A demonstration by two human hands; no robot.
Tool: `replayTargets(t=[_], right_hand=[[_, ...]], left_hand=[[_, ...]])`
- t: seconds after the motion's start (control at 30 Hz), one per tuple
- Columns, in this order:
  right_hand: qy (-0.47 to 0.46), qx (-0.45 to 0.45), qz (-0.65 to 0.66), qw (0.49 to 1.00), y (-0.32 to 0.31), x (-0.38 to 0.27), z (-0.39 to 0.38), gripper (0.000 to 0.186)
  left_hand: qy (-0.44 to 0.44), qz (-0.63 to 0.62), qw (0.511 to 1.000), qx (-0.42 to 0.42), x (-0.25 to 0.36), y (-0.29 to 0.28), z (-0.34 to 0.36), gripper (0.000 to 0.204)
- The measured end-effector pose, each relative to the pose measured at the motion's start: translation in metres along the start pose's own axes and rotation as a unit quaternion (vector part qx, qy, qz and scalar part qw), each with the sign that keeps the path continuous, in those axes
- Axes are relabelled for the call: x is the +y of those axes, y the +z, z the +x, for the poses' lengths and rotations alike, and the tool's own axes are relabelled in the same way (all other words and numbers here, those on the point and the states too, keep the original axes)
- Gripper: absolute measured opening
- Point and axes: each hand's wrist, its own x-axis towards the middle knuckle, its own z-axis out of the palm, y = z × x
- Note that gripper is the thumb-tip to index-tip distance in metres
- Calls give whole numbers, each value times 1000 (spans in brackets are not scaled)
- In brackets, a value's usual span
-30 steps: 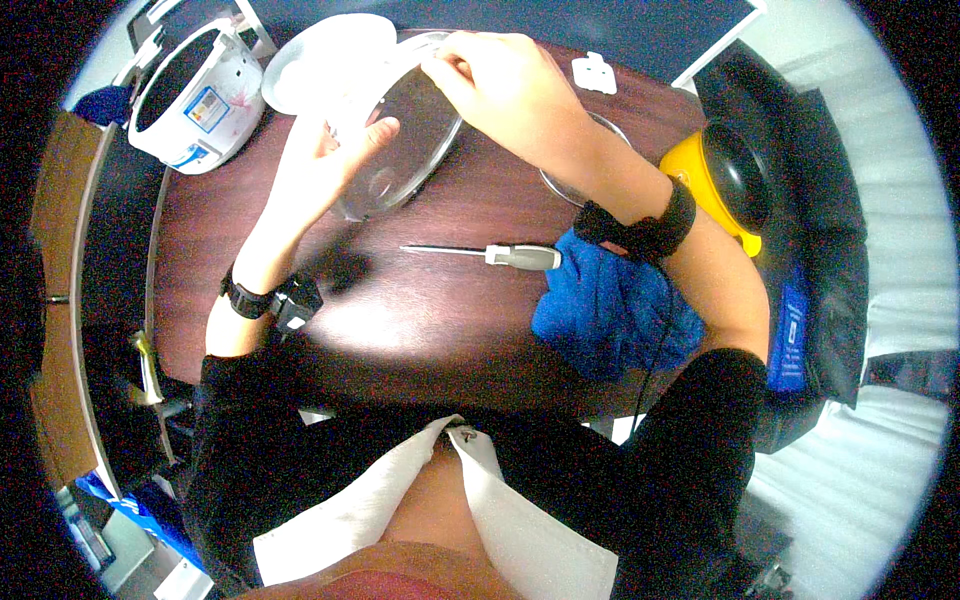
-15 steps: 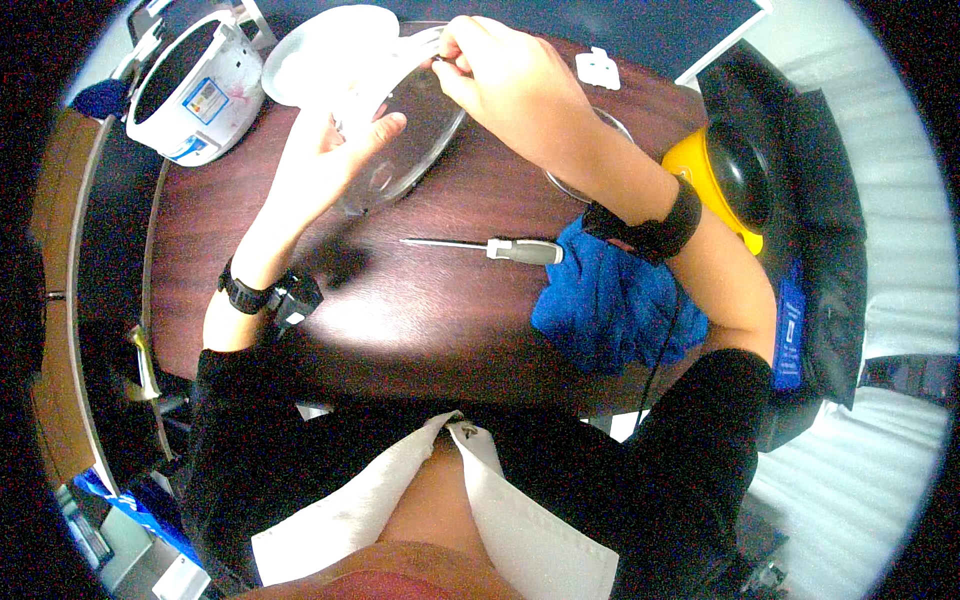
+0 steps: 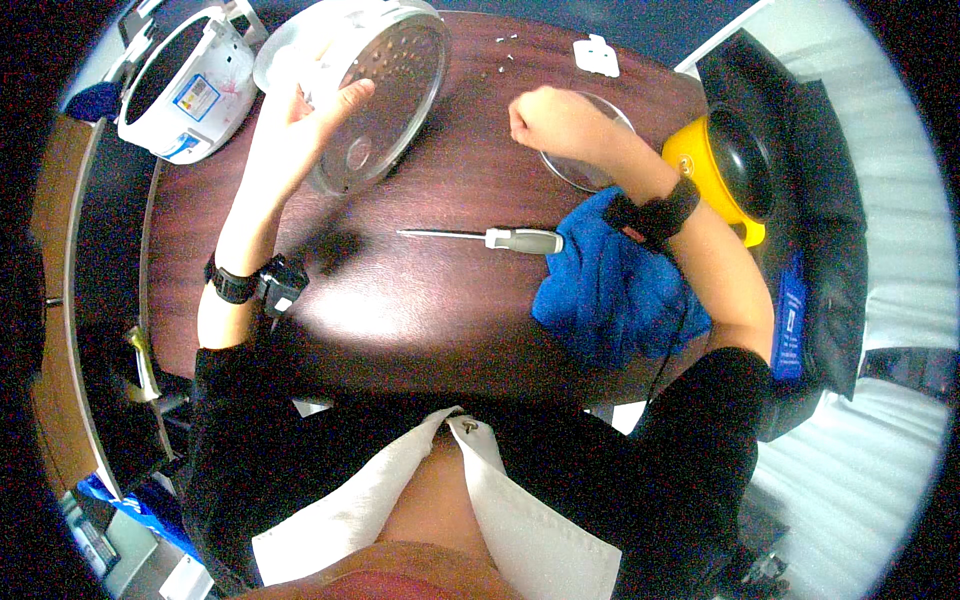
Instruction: The person uses a screwdriver to remove screws from a white circular appliance lid. They repeatedly insert the screwdriver into screw holes, turn it, and remove screws, placing them on the table. The person handles the lid and screwdriver throughout the clip.
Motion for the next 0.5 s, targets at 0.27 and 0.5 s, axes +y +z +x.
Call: replayTargets(t=[0.27,0.5], right_hand=[[34,45,26,998,25,21,4,12],[41,106,-47,992,40,36,8,16]], left_hand=[[-11,18,1000,0,1,-1,0,57],[25,78,997,-15,-1,-1,4,57]])
